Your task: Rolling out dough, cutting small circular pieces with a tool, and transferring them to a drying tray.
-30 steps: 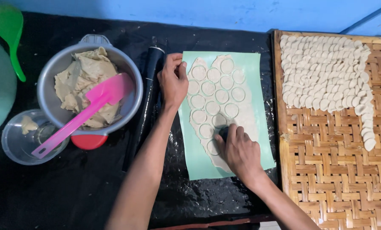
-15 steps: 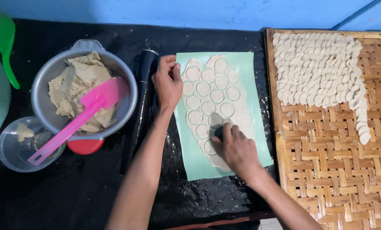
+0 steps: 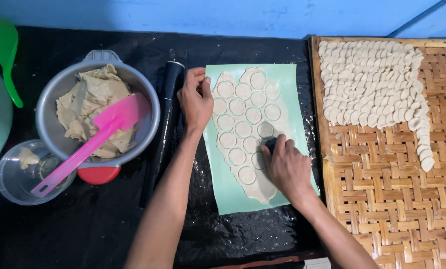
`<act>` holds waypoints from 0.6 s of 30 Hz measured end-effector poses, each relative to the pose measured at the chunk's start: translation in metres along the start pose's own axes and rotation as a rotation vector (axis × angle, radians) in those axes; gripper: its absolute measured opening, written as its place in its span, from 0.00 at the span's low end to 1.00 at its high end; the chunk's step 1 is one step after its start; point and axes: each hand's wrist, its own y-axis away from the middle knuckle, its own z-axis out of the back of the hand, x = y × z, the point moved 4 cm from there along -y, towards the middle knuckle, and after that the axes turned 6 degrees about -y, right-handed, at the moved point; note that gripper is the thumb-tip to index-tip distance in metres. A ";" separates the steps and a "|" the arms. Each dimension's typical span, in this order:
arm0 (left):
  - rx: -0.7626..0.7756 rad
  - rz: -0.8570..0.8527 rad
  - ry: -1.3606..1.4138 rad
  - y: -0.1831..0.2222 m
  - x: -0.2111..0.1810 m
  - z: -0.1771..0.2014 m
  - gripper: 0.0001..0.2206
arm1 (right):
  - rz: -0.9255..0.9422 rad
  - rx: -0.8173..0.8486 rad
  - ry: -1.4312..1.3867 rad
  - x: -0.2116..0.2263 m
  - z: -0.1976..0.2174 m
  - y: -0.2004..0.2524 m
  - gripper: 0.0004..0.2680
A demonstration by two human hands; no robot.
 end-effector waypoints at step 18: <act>-0.011 -0.043 -0.023 0.001 0.002 -0.001 0.08 | -0.039 0.327 -0.367 -0.015 0.028 -0.001 0.17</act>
